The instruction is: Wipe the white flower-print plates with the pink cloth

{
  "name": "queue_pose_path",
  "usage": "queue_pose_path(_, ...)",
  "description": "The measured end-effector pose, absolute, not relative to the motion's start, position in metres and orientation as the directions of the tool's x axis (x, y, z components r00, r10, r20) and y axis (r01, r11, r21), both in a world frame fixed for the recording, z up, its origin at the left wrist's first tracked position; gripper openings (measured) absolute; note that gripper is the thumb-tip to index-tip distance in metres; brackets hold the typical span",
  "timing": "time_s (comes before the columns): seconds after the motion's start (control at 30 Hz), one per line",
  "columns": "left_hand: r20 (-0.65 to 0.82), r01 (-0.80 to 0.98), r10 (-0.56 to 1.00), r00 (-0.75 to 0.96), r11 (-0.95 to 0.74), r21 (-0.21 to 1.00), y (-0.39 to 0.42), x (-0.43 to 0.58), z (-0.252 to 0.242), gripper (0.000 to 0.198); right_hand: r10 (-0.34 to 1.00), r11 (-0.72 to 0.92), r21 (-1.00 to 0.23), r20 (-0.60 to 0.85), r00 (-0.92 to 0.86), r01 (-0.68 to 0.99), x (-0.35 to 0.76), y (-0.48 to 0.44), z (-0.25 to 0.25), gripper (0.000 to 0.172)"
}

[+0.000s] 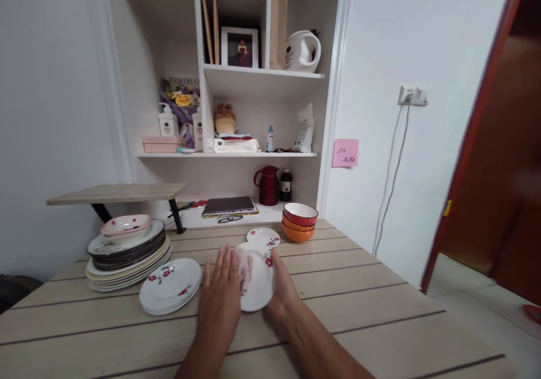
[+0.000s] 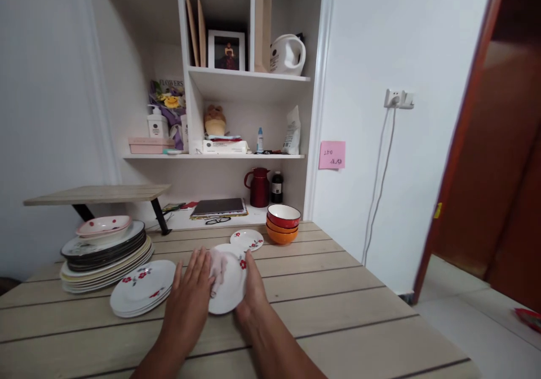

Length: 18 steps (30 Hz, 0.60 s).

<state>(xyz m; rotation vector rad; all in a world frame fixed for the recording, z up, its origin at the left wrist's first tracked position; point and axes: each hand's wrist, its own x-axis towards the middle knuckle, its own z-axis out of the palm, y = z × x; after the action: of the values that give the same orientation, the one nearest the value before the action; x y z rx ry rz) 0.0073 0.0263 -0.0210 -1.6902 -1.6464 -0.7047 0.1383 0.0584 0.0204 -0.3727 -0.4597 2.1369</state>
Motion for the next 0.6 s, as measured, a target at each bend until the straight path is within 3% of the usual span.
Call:
queue_pose_path(0.13,0.787,0.997,0.614,0.062,0.000,-0.078,0.022,0.004,-0.015,0.050,0.783,-0.578,-0.467,-0.084,-0.616,-0.670,0.124,0.047,0.012,0.054)
queue_pose_path(0.3,0.701,0.932,0.616,0.360,-0.268,-0.244,0.012,0.021,-0.013,0.065,0.774,-0.616,-0.458,-0.203,-0.599,-0.641,0.128,0.051,0.011,0.055)
queue_pose_path(0.4,0.655,0.896,0.613,0.443,-0.337,-0.290,0.010,0.027,-0.014,0.068,0.800,-0.594,-0.457,-0.247,-0.547,-0.662,0.138,0.060,0.013,0.054)
queue_pose_path(0.6,0.740,0.979,0.641,0.202,-0.120,-0.164,0.016,0.019,-0.014,0.049,0.850,-0.509,-0.444,-0.125,-0.512,-0.737,0.140,0.060,0.019,0.054)
